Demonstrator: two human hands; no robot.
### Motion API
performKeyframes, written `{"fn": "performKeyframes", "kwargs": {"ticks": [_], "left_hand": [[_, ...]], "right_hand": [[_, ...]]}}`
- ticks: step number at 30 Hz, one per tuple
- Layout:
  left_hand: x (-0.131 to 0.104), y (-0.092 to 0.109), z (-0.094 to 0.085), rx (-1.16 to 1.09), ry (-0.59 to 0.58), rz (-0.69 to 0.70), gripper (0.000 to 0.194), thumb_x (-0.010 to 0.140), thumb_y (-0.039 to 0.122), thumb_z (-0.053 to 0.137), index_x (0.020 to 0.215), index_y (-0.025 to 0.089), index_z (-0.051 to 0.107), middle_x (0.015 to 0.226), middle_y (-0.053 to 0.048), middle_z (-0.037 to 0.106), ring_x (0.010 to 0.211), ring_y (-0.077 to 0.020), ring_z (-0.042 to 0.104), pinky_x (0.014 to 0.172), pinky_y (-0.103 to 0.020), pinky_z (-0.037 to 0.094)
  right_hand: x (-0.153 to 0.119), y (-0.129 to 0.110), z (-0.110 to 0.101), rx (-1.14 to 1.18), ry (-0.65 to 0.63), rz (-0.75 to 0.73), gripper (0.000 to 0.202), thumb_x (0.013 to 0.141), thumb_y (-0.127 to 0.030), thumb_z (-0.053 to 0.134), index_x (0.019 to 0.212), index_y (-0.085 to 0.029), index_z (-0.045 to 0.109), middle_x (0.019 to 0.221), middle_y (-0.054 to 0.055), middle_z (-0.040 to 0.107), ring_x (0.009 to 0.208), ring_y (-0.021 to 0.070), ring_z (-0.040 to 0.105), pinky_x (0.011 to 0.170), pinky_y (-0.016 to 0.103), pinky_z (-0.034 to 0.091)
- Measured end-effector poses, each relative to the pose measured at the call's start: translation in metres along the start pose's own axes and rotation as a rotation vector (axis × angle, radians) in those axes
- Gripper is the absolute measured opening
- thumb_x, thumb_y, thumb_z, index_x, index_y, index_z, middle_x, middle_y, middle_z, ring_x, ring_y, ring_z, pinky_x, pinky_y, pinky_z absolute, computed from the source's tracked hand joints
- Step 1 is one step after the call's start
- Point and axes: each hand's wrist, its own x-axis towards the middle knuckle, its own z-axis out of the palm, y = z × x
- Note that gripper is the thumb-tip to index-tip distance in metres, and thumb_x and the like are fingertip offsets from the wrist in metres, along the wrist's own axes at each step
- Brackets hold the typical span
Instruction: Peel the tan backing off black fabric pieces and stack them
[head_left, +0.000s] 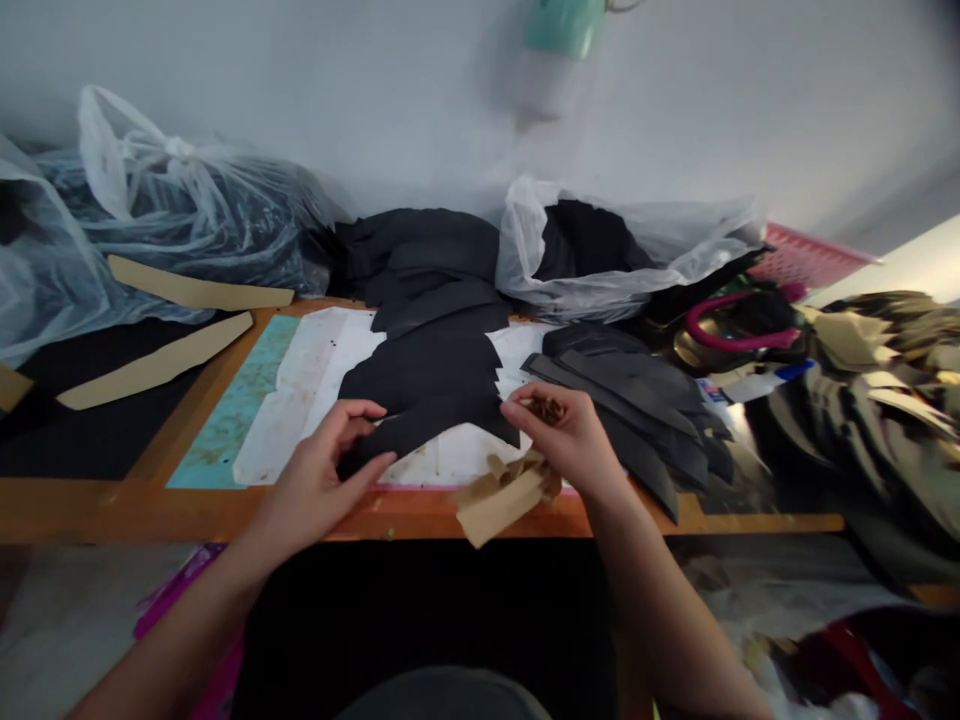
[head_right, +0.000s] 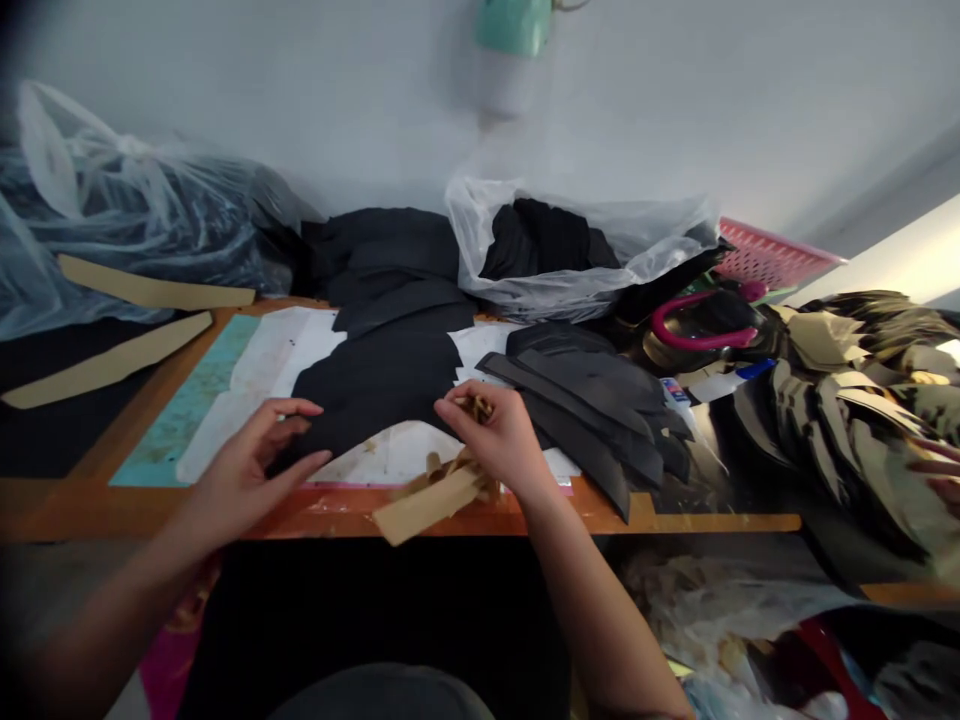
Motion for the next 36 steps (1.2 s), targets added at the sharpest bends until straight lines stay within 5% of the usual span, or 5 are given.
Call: {"fn": "performKeyframes", "kwargs": {"ticks": [3,8,23,36], "left_hand": [[0.018,-0.015,-0.008,0.033,0.143,-0.023,0.033,0.089,0.043,0.067,0.113,0.023,0.06,0.097,-0.002,0.069,0.08,-0.016,0.068,0.071,-0.028,0.055],[0.044,-0.028,-0.008,0.308,0.295,0.134,0.017,0.089,0.034,0.065,0.102,0.024,0.071,0.107,-0.003,0.07,0.1,-0.0195,0.067,0.09,-0.032,0.052],[0.051,-0.035,0.004,0.417,0.258,0.1,0.016,0.092,0.029,0.063,0.103,0.025,0.074,0.098,0.002,0.075,0.082,-0.0146,0.069,0.076,-0.026,0.052],[0.047,-0.032,0.007,0.475,0.281,0.102,0.018,0.094,0.032,0.058,0.103,0.025,0.072,0.101,-0.001,0.074,0.086,-0.0171,0.069,0.084,-0.031,0.054]], "right_hand": [[0.022,0.016,0.0,-0.023,0.056,0.039,0.028,0.084,-0.043,0.073,0.076,-0.017,0.066,0.063,-0.003,0.055,0.057,0.0112,0.047,0.055,0.025,0.034],[0.044,0.036,0.01,-0.263,0.069,0.031,0.024,0.08,-0.041,0.076,0.075,-0.018,0.069,0.061,-0.002,0.06,0.056,0.0126,0.049,0.057,0.026,0.035],[0.043,0.06,0.017,-0.519,0.145,0.039,0.011,0.085,-0.027,0.073,0.077,-0.021,0.069,0.079,0.003,0.076,0.068,0.0179,0.065,0.066,0.028,0.042],[0.044,0.056,0.021,-0.588,0.105,0.079,0.011,0.086,-0.026,0.073,0.079,-0.021,0.067,0.087,0.004,0.076,0.078,0.0197,0.068,0.073,0.029,0.045]]}}
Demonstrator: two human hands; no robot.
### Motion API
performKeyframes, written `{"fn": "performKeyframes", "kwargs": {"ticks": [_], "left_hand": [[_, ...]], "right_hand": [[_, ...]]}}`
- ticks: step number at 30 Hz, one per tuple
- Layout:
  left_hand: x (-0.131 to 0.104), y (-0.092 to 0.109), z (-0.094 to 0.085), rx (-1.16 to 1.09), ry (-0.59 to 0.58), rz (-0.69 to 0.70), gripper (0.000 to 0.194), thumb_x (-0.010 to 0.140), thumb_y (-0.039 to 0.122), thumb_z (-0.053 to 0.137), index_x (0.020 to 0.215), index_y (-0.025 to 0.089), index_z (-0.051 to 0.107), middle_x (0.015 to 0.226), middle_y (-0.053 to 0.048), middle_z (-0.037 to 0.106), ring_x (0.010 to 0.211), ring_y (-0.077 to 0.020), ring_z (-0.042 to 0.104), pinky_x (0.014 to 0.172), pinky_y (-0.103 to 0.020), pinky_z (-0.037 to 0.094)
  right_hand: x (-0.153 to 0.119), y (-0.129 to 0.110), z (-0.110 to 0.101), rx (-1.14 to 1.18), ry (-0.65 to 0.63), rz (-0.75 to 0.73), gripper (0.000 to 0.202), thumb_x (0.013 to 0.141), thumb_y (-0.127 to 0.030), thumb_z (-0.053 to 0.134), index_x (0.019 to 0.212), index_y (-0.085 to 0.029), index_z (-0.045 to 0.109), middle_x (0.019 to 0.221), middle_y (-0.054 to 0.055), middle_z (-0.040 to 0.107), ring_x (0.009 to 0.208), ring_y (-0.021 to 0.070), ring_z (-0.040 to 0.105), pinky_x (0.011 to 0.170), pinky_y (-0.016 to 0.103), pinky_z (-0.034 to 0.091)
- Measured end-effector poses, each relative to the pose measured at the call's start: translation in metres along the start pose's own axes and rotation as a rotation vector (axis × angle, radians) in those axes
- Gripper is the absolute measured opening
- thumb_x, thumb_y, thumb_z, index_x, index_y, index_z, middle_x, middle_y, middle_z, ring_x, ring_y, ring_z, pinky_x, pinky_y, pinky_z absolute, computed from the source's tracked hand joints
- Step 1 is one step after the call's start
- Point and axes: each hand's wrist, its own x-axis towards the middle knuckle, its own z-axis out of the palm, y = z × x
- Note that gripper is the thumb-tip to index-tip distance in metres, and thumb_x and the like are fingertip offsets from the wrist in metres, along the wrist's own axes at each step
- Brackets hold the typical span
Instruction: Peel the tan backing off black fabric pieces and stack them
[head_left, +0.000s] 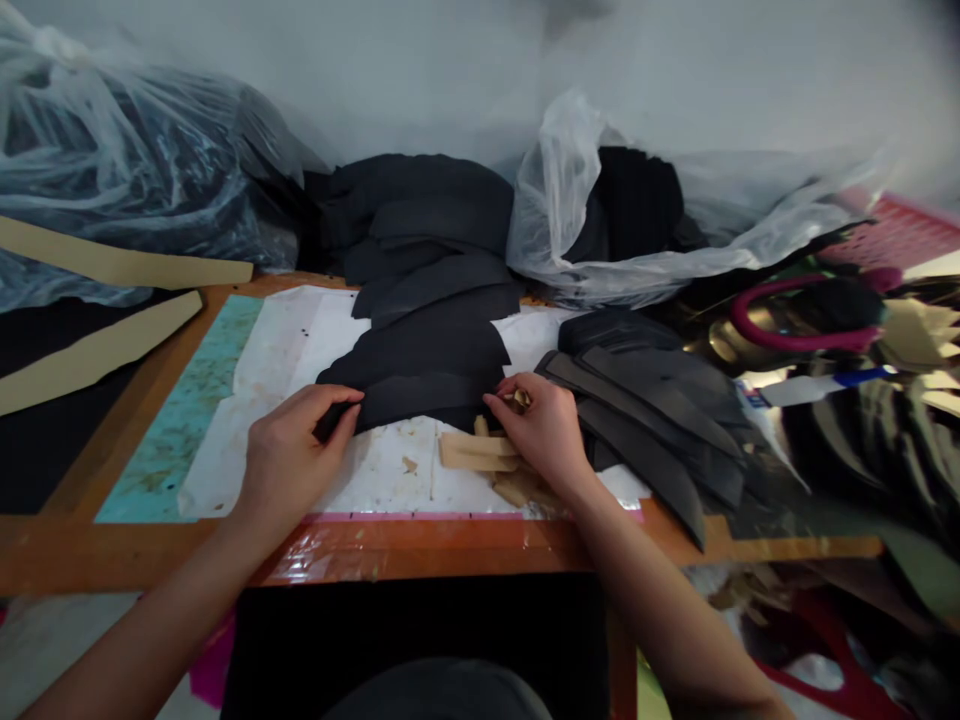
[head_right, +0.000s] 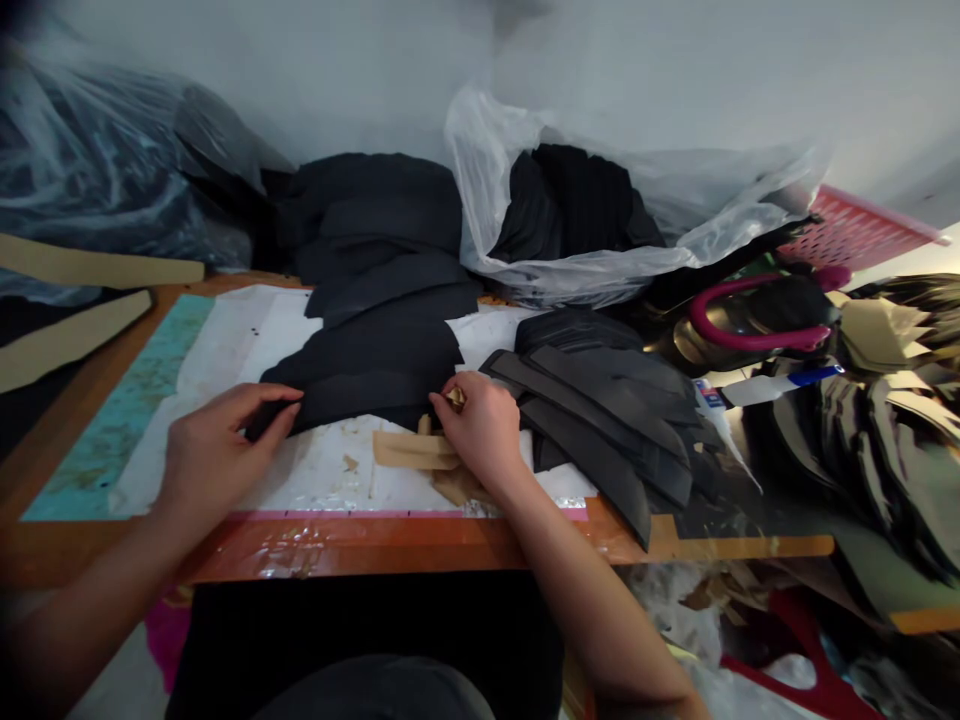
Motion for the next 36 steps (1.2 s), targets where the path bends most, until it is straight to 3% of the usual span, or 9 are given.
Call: {"fn": "performKeyframes", "kwargs": {"ticks": [7,13,17,20,23,25,28,33,36], "left_hand": [[0.0,0.003,0.002,0.102,0.017,0.043,0.024,0.093,0.032,0.058,0.109,0.021,0.073,0.122,-0.01,0.061,0.096,-0.022,0.066,0.084,-0.035,0.055],[-0.009,0.013,-0.001,0.381,-0.047,-0.015,0.038,0.097,0.038,0.053,0.127,0.023,0.069,0.136,-0.017,0.053,0.077,-0.0224,0.064,0.071,-0.042,0.055],[-0.013,0.02,0.003,0.442,-0.068,0.187,0.048,0.1,0.031,0.046,0.146,0.021,0.056,0.152,-0.019,0.05,0.126,-0.0396,0.058,0.102,-0.056,0.049],[-0.021,0.018,0.009,0.367,-0.226,0.346,0.057,0.103,0.033,0.04,0.159,0.026,0.036,0.164,-0.012,0.04,0.15,-0.037,0.037,0.12,-0.062,0.032],[-0.034,0.007,0.01,0.366,-0.285,0.287,0.066,0.104,0.044,0.038,0.164,0.019,0.021,0.166,-0.015,0.034,0.153,-0.0375,0.033,0.118,-0.063,0.034],[-0.039,-0.004,0.005,0.383,-0.218,0.204,0.065,0.105,0.042,0.035,0.161,0.011,0.026,0.163,-0.021,0.036,0.148,-0.0388,0.04,0.115,-0.061,0.039],[-0.037,-0.016,-0.004,0.364,-0.087,0.162,0.055,0.104,0.037,0.037,0.147,0.006,0.051,0.148,-0.024,0.055,0.136,-0.0374,0.055,0.113,-0.056,0.043],[-0.03,-0.02,-0.011,0.33,0.038,0.221,0.042,0.099,0.035,0.052,0.131,0.012,0.065,0.139,-0.02,0.062,0.126,-0.0347,0.061,0.108,-0.05,0.048],[-0.034,-0.02,-0.007,0.323,0.065,0.232,0.042,0.098,0.033,0.054,0.135,0.016,0.063,0.134,-0.017,0.066,0.12,-0.0314,0.065,0.105,-0.046,0.051]], "right_hand": [[0.001,-0.007,-0.001,-0.215,-0.029,-0.004,0.014,0.092,-0.029,0.069,0.081,-0.02,0.069,0.091,0.006,0.075,0.082,0.0224,0.068,0.067,0.029,0.04],[-0.007,-0.018,-0.006,-0.541,-0.072,0.029,0.03,0.1,-0.043,0.059,0.091,-0.017,0.071,0.096,0.012,0.072,0.074,0.0234,0.068,0.057,0.029,0.036],[-0.018,-0.03,-0.006,-0.541,-0.127,-0.185,0.039,0.107,-0.042,0.044,0.128,-0.019,0.067,0.132,0.015,0.068,0.089,0.0233,0.073,0.059,0.029,0.045],[-0.024,-0.036,-0.002,-0.524,-0.306,-0.399,0.05,0.109,-0.038,0.035,0.156,-0.025,0.045,0.161,0.012,0.045,0.097,0.0232,0.074,0.065,0.031,0.054],[-0.026,-0.034,-0.001,-0.67,-0.373,-0.261,0.056,0.107,-0.037,0.035,0.16,-0.018,0.038,0.164,0.019,0.035,0.086,0.0257,0.077,0.065,0.036,0.059],[-0.027,-0.029,-0.002,-0.754,-0.347,-0.122,0.057,0.107,-0.036,0.033,0.158,-0.01,0.041,0.162,0.023,0.035,0.082,0.028,0.077,0.065,0.04,0.061],[-0.028,-0.024,-0.003,-0.757,-0.252,-0.036,0.057,0.107,-0.038,0.033,0.154,-0.007,0.046,0.162,0.023,0.037,0.088,0.0306,0.077,0.067,0.041,0.062],[-0.023,-0.026,-0.002,-0.665,-0.162,-0.132,0.062,0.105,-0.036,0.04,0.161,-0.014,0.031,0.164,0.02,0.036,0.095,0.0292,0.075,0.071,0.039,0.061],[-0.02,-0.03,-0.004,-0.644,-0.202,-0.186,0.047,0.104,-0.03,0.04,0.15,-0.018,0.046,0.155,0.018,0.051,0.09,0.0259,0.074,0.07,0.036,0.057]]}}
